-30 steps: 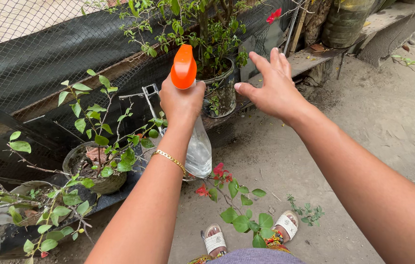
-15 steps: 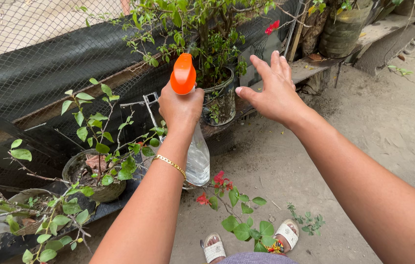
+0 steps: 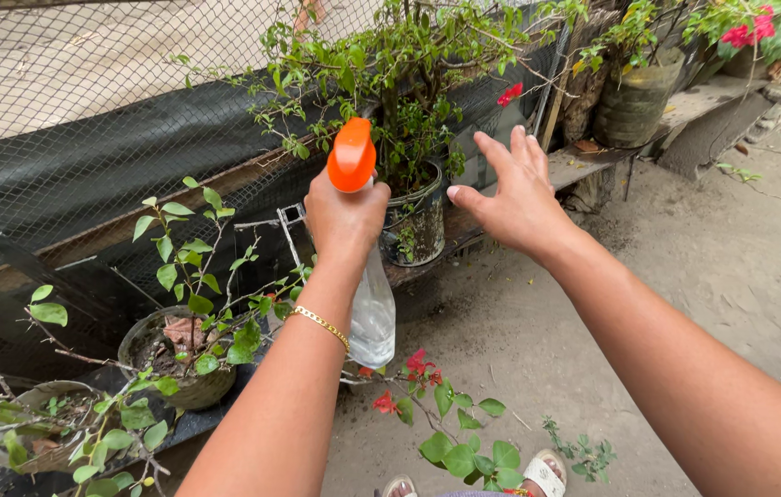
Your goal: The person uses a spray bottle to water several potted plants in an outdoor garden area.
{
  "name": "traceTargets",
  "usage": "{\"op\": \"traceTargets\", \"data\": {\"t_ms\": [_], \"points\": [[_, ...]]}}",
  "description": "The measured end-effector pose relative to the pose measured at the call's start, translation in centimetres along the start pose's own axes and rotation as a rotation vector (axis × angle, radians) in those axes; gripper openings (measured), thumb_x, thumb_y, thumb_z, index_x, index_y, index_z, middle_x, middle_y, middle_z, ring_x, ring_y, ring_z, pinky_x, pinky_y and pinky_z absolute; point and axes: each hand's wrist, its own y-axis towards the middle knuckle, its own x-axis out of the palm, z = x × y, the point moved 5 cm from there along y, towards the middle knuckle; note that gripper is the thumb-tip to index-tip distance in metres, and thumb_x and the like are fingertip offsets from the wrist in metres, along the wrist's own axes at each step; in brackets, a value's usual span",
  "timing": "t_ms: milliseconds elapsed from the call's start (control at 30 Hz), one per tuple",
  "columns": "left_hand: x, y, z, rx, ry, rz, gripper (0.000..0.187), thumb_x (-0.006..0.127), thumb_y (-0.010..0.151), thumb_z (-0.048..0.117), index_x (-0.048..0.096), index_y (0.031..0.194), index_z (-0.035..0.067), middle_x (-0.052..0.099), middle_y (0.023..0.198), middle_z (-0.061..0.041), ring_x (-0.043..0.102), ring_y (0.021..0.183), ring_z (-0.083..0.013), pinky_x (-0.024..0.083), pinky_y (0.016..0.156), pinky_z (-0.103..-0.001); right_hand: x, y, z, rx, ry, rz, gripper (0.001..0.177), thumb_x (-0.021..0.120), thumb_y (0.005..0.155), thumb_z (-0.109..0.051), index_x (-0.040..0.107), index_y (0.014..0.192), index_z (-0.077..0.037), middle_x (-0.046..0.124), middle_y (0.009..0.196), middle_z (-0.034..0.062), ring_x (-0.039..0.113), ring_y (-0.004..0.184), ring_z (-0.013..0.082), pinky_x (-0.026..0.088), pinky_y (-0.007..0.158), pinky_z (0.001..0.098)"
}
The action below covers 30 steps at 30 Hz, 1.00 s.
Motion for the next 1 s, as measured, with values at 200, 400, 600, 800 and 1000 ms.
{"op": "traceTargets", "data": {"t_ms": [200,400,600,800,1000], "points": [[0.5,-0.5,0.3,-0.024,0.052,-0.089,0.047,0.077,0.071,0.022,0.073,0.117,0.024,0.077,0.106,-0.008,0.072,0.104,-0.0322,0.053,0.095,-0.043,-0.2,-0.5,0.0,0.02,-0.005,0.01,0.086,0.077,0.083,-0.045,0.04,0.155,-0.019,0.011,0.166,0.0283,0.006,0.156,0.0396,0.017,0.123,0.0487],[0.3,-1.2,1.1,0.033,-0.066,-0.088,0.054,0.083,0.067,0.025,0.07,0.12,0.021,0.077,0.105,-0.009,0.072,0.103,-0.0298,0.053,0.094,-0.042,-0.4,-0.8,-0.4,0.012,-0.009,0.034,0.086,0.078,0.081,-0.045,0.042,0.154,-0.018,0.013,0.165,0.0288,0.007,0.156,0.0405,0.018,0.122,0.0488],[0.5,-1.8,2.0,0.012,-0.023,-0.128,0.042,0.081,0.072,0.029,0.075,0.112,0.018,0.079,0.105,-0.009,0.074,0.104,-0.0298,0.054,0.096,-0.04,-1.2,-0.9,-0.8,-0.021,-0.01,0.069,0.085,0.077,0.082,-0.046,0.042,0.154,-0.018,0.012,0.164,0.0312,0.008,0.155,0.0426,0.018,0.121,0.0497],[0.6,-1.9,2.4,0.018,-0.031,-0.097,0.048,0.081,0.07,0.027,0.073,0.116,0.02,0.077,0.109,-0.009,0.071,0.106,-0.0317,0.052,0.096,-0.042,-1.4,-1.5,-0.6,-0.035,-0.038,0.077,0.083,0.077,0.082,-0.047,0.044,0.153,-0.017,0.014,0.164,0.0317,0.009,0.155,0.043,0.018,0.122,0.0498],[0.2,-2.2,2.2,0.035,-0.093,-0.108,0.051,0.085,0.069,0.029,0.072,0.117,0.019,0.077,0.109,-0.009,0.072,0.105,-0.0301,0.053,0.096,-0.042,-1.3,-2.1,-0.9,-0.019,-0.027,0.068,0.082,0.077,0.081,-0.046,0.045,0.152,-0.018,0.013,0.164,0.0309,0.008,0.155,0.0424,0.018,0.122,0.0495]]}}
